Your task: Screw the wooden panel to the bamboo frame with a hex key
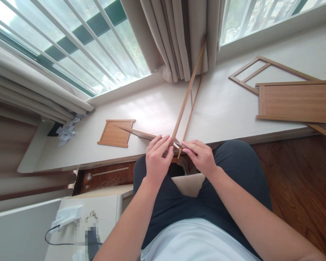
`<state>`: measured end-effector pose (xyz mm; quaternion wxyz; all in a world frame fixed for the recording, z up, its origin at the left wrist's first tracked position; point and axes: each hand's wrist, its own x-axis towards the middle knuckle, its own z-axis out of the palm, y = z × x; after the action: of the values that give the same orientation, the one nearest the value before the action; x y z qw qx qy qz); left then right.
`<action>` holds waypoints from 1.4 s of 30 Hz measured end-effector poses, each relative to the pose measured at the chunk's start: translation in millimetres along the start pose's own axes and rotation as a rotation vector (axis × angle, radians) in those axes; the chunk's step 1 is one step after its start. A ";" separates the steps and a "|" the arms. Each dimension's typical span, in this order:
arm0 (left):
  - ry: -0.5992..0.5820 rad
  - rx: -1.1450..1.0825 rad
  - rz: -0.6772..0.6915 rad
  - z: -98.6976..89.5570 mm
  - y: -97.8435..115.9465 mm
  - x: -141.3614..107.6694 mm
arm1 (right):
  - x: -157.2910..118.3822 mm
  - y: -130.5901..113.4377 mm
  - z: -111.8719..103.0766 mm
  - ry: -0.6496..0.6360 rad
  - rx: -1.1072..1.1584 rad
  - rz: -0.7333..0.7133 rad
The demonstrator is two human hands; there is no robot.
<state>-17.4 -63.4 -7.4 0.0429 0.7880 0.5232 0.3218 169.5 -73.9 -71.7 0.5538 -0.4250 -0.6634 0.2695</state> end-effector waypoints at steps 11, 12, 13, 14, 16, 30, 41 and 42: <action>-0.012 -0.001 -0.012 -1.1 0.3 0.0 | 0.5 -9.1 0.0 0.011 0.023 0.182; -0.015 -0.003 -0.017 -1.2 0.4 -0.1 | 0.6 -10.5 0.0 0.009 0.029 0.202; -0.016 -0.003 -0.022 -1.1 0.4 -0.2 | 0.9 -11.9 0.1 0.006 0.035 0.220; -0.016 -0.003 -0.026 -1.1 0.4 -0.2 | 1.2 -13.1 0.1 0.003 0.041 0.236; -0.013 -0.001 -0.029 -1.0 0.4 -0.3 | 1.9 -15.0 0.3 -0.001 0.055 0.269; -0.021 -0.001 -0.040 -2.0 1.8 0.4 | 9.0 -21.6 0.9 -0.070 0.216 0.513; -0.006 -0.015 -0.024 -1.2 0.2 -0.3 | 11.8 -22.3 3.8 -0.056 0.379 0.623; -0.005 -0.015 -0.022 -1.2 0.2 -0.2 | 12.0 -22.4 4.0 -0.055 0.389 0.628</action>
<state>-17.9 -64.1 -6.5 0.0537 0.7825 0.5294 0.3234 159.4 -74.2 -48.1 0.4962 -0.4873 -0.4516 0.5589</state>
